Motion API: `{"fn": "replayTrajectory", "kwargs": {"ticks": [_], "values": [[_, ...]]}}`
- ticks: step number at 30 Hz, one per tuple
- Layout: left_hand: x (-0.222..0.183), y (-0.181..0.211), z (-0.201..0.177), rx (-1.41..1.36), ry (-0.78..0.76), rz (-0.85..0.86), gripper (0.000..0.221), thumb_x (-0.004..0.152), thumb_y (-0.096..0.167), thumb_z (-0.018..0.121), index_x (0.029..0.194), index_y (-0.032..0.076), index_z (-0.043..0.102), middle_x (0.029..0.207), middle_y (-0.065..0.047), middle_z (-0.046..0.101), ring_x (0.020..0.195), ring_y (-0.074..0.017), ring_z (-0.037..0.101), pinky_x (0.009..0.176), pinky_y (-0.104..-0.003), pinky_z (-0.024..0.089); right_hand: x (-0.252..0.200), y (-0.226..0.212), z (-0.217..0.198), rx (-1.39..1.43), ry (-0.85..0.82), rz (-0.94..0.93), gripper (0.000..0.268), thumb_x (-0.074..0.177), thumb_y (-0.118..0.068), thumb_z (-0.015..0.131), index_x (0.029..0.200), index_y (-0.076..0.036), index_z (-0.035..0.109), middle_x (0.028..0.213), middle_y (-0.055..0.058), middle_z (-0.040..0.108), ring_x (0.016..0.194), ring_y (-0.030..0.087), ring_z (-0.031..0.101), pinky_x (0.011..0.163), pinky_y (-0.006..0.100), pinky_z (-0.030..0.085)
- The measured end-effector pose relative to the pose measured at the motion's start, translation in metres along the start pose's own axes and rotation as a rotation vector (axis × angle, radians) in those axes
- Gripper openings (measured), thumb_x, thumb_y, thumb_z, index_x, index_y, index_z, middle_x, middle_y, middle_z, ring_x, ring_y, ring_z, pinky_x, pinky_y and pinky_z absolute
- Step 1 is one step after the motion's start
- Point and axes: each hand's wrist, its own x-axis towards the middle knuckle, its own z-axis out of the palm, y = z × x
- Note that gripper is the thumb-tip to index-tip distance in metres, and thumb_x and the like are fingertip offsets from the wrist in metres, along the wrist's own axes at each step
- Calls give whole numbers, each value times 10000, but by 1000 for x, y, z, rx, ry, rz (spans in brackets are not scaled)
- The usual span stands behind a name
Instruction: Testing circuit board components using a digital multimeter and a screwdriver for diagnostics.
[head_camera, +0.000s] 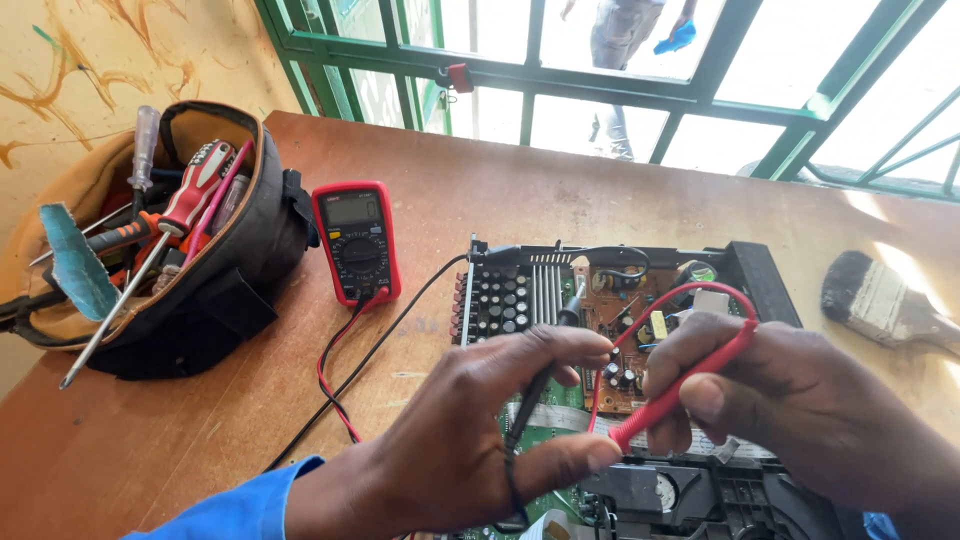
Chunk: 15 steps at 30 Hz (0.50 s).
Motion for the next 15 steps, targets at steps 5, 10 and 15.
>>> {"fn": "replayTrajectory", "kwargs": {"ticks": [5, 10, 15], "values": [[-2, 16, 13, 103, -19, 137, 473, 1041, 457, 456, 1289, 64, 546, 1143, -170, 752, 1019, -358, 780, 864, -417, 607, -6, -24, 1, -163, -32, -36, 530, 995, -550, 468, 871, -192, 839, 852, -52, 867, 826, 110, 846, 789, 301, 635], [-1, 23, 20, 493, 52, 304, 493, 1050, 59, 496, 1490, -125, 369, 1196, -269, 680, 1062, -420, 669, 892, -502, 544, -22, -19, 7, 220, 69, -73, 367, 1017, -251, 552, 1102, -12, 818, 705, 72, 578, 627, 186, 572, 575, 312, 504], [-1, 24, 44, 616, 43, 169, 833, 887, 89, 557, 1588, -82, 140, 1605, -306, 481, 1415, -503, 533, 1052, -548, 500, -26, -41, 20, 31, 119, 35, 488, 815, -535, 764, 805, -50, 822, 618, -11, 428, 546, 149, 407, 506, 314, 313]]}}
